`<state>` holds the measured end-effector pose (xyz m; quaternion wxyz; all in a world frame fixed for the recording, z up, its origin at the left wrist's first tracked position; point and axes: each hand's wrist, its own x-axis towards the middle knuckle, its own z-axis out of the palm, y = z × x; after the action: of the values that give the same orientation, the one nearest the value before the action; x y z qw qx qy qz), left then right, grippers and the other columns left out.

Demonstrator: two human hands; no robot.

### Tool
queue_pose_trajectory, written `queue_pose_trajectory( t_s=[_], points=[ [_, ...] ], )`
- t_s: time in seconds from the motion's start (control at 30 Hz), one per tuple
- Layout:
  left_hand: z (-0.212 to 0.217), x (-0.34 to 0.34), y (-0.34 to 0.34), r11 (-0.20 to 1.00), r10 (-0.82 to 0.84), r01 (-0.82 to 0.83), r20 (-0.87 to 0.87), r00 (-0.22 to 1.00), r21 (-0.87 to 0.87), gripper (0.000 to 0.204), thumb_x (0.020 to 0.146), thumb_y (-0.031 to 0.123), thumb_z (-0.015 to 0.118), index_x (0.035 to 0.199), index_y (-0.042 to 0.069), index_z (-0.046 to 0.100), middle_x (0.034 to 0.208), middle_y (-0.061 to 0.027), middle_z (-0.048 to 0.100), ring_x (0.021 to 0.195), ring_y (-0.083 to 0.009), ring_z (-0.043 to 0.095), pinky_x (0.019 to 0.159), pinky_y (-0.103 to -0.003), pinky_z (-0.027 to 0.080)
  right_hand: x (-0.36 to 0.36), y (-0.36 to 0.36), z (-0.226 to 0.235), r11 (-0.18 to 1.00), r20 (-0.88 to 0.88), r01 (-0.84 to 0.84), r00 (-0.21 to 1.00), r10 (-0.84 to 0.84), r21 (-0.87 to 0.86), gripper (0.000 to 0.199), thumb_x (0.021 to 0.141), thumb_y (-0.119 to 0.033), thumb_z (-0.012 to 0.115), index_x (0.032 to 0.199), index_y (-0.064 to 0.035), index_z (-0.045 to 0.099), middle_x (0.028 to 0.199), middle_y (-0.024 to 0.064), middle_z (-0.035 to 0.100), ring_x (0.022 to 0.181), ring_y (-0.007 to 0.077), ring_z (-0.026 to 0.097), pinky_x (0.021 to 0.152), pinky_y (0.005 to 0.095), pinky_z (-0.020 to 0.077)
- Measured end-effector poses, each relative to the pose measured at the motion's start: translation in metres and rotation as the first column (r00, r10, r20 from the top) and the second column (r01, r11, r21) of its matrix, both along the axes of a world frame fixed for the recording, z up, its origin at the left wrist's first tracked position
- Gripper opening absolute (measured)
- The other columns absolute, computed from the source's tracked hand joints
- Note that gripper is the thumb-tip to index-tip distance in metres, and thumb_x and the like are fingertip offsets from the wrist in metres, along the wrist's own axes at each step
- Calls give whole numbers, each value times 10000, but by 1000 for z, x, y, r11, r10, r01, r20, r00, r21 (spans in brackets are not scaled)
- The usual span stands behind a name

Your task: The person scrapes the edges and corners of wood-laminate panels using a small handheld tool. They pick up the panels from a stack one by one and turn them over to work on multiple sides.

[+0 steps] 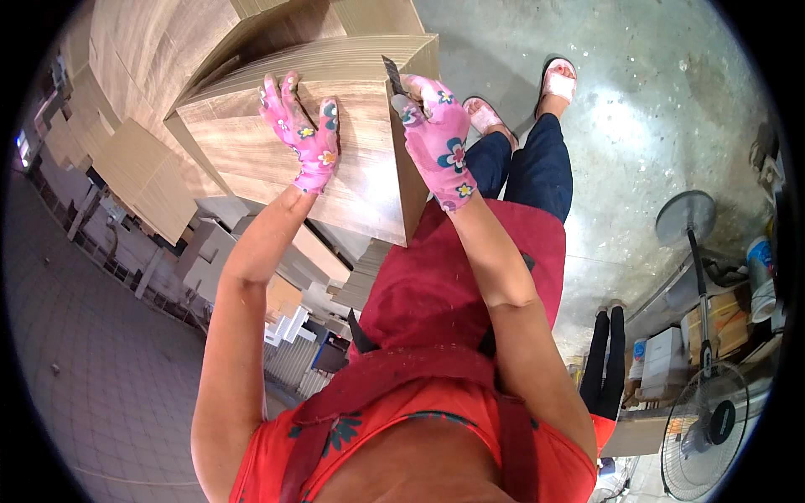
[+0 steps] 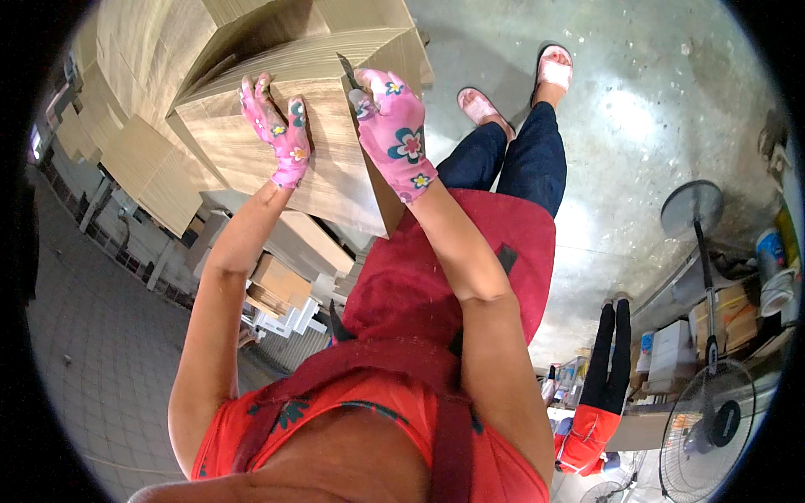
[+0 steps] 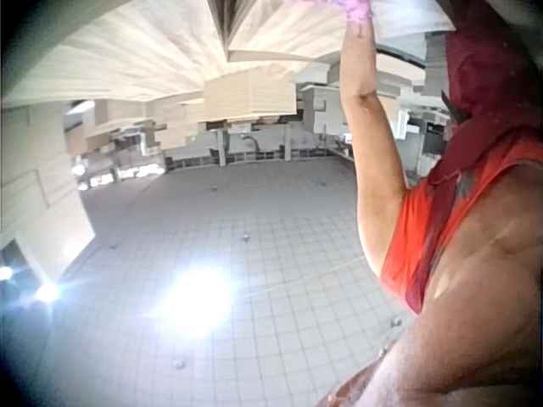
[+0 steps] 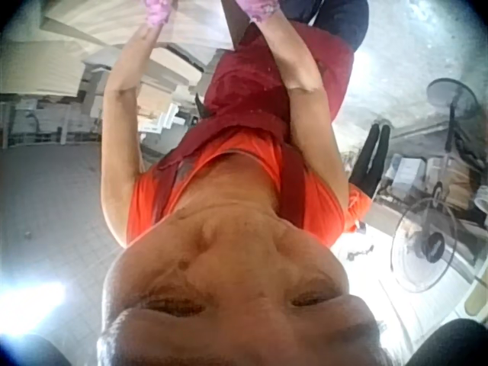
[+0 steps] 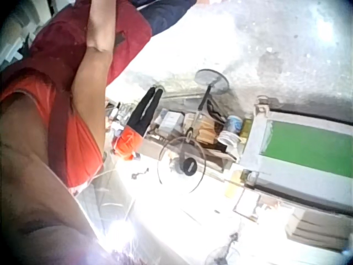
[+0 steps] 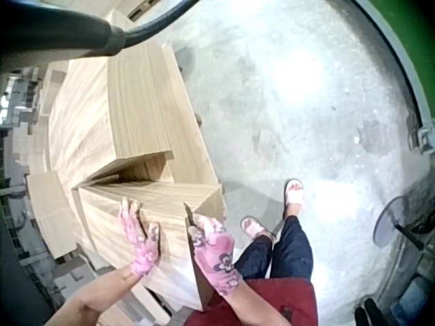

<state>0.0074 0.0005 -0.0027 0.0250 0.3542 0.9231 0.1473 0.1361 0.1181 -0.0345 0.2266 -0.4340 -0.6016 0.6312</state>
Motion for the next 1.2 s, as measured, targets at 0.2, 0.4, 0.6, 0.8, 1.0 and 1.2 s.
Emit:
queue_pose_trajectory(
  t_s=[0.2,0.4,0.6,0.8,1.0,1.2],
  points=[
    [-7,-6,-9,1000,2,-4,52,999,30,593,784,351,651,1288,92,476,1436,-179,315,1335,-342,262,1104,-499,77,-3,-22,56,922,-287,-361,876,387,143,171,781,-55,606,943,-89,649,838,129,619,725,296,612,659,362,500],
    [1,-1,-2,999,-18,17,31,999,34,714,821,269,644,1391,0,308,1378,-128,423,1318,-284,307,1095,-446,183,9,12,2,803,-20,-22,1000,13,-595,215,854,20,551,1060,0,611,983,64,628,847,103,598,735,218,485],
    [17,-9,10,989,-145,149,135,980,-14,575,787,290,676,1308,119,500,1412,-116,394,1354,-331,253,1113,-471,145,0,4,-48,772,-89,11,992,-87,-636,218,812,-50,606,1027,-40,637,871,65,652,747,128,592,694,252,472],
    [8,-2,44,942,-319,332,197,927,-39,354,839,302,616,1146,125,629,1186,-27,611,1262,-261,430,1118,-471,128,-10,-13,-47,899,-25,105,992,-127,-425,239,777,-30,597,1013,-40,631,869,115,650,759,224,614,696,311,484],
    [2,5,47,948,-317,318,123,941,12,193,838,211,585,999,135,658,1012,-12,643,1053,-219,538,1120,-469,111,-7,-1,-7,991,89,87,993,-78,-104,254,759,9,585,1002,-29,649,895,124,643,788,223,640,701,293,493],
    [2,3,45,936,-349,353,119,929,-10,218,837,215,584,1022,114,643,1001,-28,624,1024,-207,533,1119,-471,114,-3,1,14,997,101,50,994,-44,-62,201,757,-45,606,953,-71,643,836,114,630,759,300,617,672,350,487]
  ],
)
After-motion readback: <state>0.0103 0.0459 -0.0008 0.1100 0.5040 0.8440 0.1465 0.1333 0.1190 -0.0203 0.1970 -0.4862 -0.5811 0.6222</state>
